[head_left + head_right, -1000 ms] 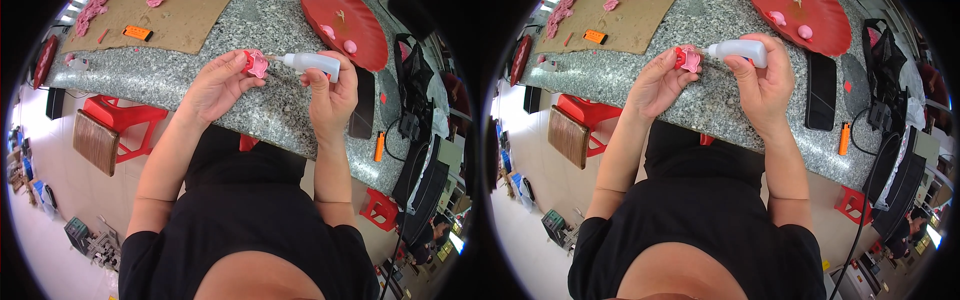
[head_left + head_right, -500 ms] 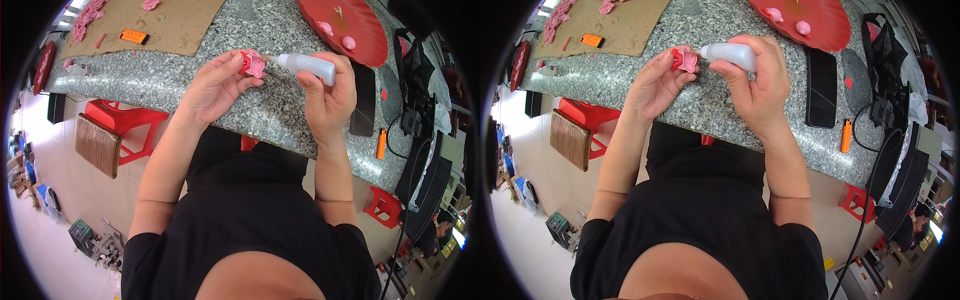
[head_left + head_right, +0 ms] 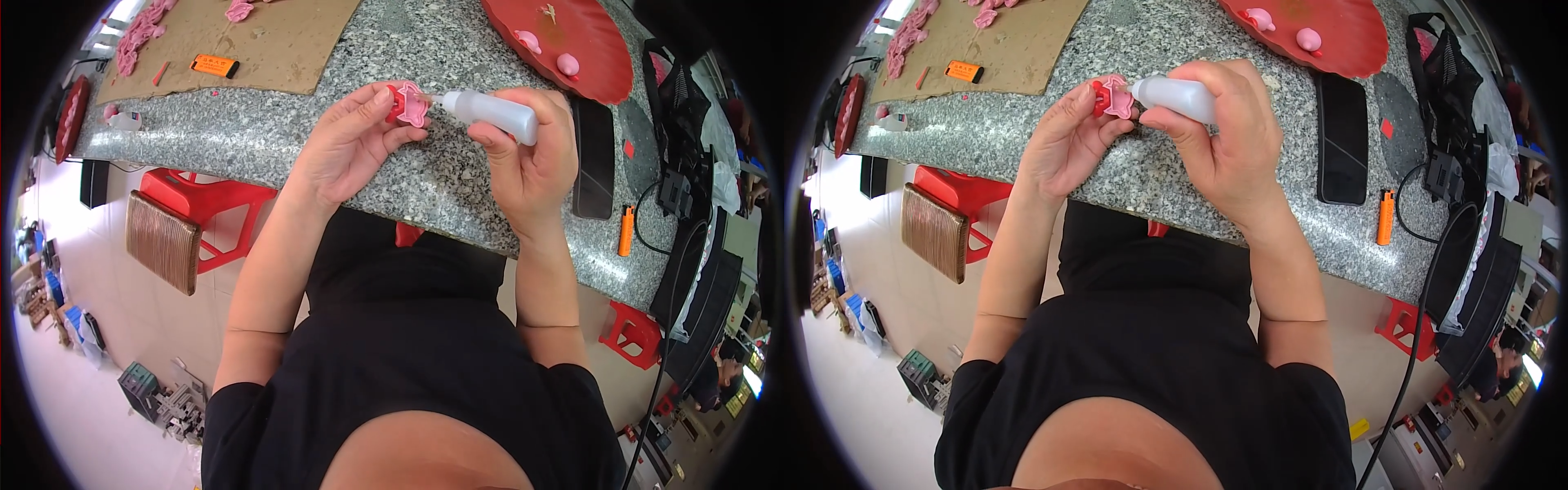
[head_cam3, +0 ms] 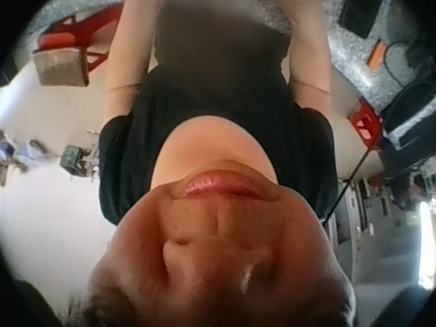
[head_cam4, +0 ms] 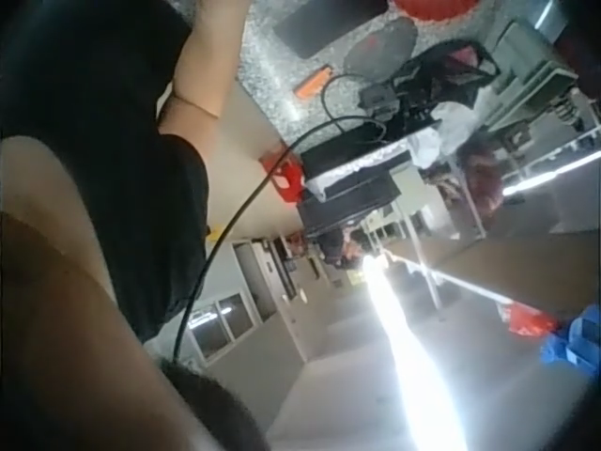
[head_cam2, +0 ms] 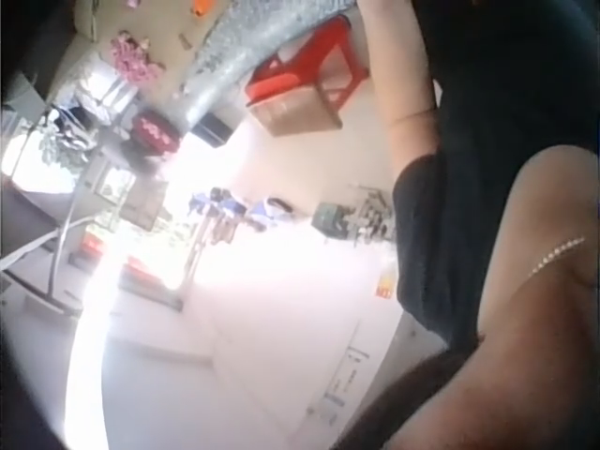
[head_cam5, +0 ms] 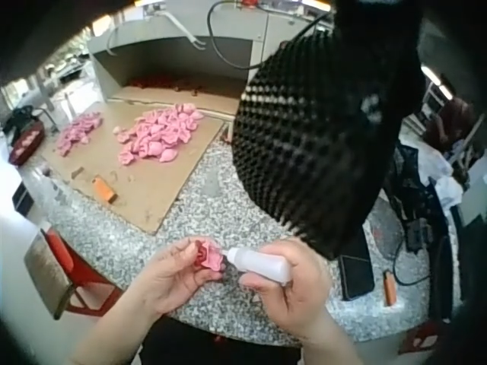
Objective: The person applies glue from a bottle onto toy figure components, attaches feet to the bodies by hand to assemble the figures, and places the completed figurines onto a plate.
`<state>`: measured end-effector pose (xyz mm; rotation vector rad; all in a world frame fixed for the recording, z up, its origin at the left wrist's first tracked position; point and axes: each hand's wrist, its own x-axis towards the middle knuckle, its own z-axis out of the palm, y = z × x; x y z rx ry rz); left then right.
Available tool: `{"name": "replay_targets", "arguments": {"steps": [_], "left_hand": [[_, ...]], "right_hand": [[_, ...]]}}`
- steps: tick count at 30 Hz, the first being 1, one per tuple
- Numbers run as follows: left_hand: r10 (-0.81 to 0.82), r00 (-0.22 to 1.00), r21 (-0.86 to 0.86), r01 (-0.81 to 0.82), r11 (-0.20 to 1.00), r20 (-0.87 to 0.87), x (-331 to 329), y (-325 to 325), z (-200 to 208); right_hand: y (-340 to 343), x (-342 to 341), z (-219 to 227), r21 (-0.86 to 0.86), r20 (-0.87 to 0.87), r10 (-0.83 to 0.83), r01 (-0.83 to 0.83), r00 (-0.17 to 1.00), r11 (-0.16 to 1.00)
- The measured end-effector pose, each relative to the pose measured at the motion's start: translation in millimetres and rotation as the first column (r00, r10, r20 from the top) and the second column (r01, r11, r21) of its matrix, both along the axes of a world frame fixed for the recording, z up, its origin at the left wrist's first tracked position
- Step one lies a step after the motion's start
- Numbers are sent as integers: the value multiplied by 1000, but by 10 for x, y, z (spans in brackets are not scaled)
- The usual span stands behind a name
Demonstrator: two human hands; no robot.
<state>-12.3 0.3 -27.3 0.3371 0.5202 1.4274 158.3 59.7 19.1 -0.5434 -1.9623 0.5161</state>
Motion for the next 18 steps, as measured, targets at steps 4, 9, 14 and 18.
{"name": "replay_targets", "arguments": {"steps": [4,9,14,18], "left_hand": [[-7,1000,7,7,1000,-3,1,9,-3],[-2,1000,16,2,1000,-6,7,10,5],[-11,1000,20,11,1000,-6,7,11,9],[-9,1000,13,9,1000,-5,4,13,-2]], "right_hand": [[-8,6,38,21,28,-16,16,999,1000],[-11,8,40,53,51,-2,-1,999,999],[6,8,27,53,39,-4,2,999,999],[20,12,27,88,51,5,-10,999,996]]}}
